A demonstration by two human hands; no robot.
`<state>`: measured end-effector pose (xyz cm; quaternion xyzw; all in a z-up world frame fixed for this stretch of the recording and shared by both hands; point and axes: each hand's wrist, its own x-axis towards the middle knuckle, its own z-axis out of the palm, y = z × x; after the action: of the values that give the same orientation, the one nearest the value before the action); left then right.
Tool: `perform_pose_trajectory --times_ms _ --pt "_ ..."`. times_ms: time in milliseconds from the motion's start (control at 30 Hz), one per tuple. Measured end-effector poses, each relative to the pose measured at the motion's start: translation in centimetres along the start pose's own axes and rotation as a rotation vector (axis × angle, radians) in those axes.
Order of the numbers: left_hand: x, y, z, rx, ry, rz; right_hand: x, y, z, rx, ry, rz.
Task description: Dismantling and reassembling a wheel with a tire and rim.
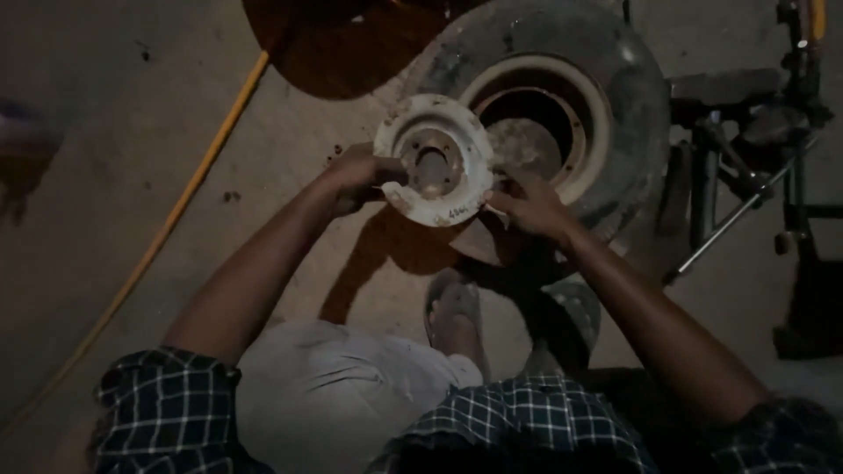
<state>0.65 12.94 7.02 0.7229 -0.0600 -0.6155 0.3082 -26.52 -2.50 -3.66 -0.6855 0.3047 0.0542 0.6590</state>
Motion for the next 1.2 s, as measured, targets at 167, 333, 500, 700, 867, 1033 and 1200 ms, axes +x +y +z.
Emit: perform_pose_trajectory --times_ms 167,333,500,700,867,1033,1200 --pt "0.1 -1.5 -0.7 -0.076 0.000 0.044 -0.9 -1.8 1.8 -0.005 0.142 -0.002" --pt "-0.3 0.9 -2.2 0.123 -0.034 0.010 -1.2 -0.4 4.1 0.127 0.186 -0.001" --pt "-0.6 5.9 -2.5 0.513 0.020 0.055 -2.9 -3.7 7.9 0.163 0.147 0.177" --pt "3.9 2.3 -2.9 0.450 0.074 0.069 -2.5 -2.7 5.9 -0.116 0.156 0.239" --pt "4.0 1.0 -5.1 0.235 0.173 0.045 -1.0 -3.3 1.1 -0.096 0.165 0.070" --pt "5.9 -1.5 -7.1 0.099 0.007 0.204 -0.8 -5.7 0.5 -0.090 0.188 0.211" --pt "2.0 -0.2 -6.0 0.265 0.134 0.094 2.0 -1.1 1.7 -0.187 0.174 0.010"
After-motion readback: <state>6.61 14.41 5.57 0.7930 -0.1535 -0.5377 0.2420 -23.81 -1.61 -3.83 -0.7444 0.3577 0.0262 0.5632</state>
